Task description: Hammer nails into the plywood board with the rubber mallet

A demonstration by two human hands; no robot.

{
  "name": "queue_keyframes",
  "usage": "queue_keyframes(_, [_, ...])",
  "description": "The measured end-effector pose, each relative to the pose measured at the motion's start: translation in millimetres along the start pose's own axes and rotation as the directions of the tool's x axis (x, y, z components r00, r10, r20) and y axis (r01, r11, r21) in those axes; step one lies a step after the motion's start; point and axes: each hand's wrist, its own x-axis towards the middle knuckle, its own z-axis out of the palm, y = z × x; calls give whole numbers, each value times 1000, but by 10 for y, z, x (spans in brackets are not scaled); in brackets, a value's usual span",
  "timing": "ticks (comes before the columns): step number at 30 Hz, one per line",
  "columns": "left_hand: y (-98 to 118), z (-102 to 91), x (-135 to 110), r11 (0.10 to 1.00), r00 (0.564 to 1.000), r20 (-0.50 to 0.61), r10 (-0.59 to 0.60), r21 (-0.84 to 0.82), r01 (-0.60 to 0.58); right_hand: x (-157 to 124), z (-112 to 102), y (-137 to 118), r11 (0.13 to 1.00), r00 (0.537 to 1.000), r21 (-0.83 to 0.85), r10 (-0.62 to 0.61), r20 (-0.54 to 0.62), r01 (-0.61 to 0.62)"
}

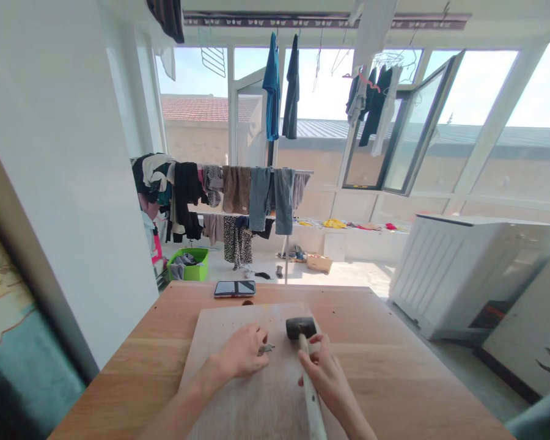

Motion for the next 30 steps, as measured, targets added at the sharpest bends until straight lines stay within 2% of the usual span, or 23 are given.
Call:
queue_keyframes(3, [-122,-164,-82,995,993,77,-90,45,87,192,-136,-50,968,994,-233,-105,-40,93])
queue_keyframes(7, [-364,-255,-306,990,972,190,-138,47,131,395,-219,-92,938,989,-316,-146,18,144])
queue_keyframes(9, [-424,-243,-405,993,977,177,-119,21,117,475,-200,-102,930,987,-332,-146,66,160])
queue_keyframes(12, [-392,-186,-455,993,990,109,-92,-62,99,589,-137,-113,933,984,-317,-143,105,170])
queue_keyframes(15, [-280,-136,-397,986,988,72,-135,-88,141,706,-96,-113,938,984,-302,-156,82,173])
queue_keyframes(19, [-185,-98,-283,980,978,73,-196,-12,198,832,-95,-48,947,985,-272,-174,21,173])
queue_keyframes(26, [-188,-1,-131,987,987,74,-141,-70,147,857,-92,96,964,985,-203,-174,-9,169])
queue_keyframes(30, [-87,72,24,990,997,56,-53,-126,60,834,-100,85,975,986,-145,-168,-2,166])
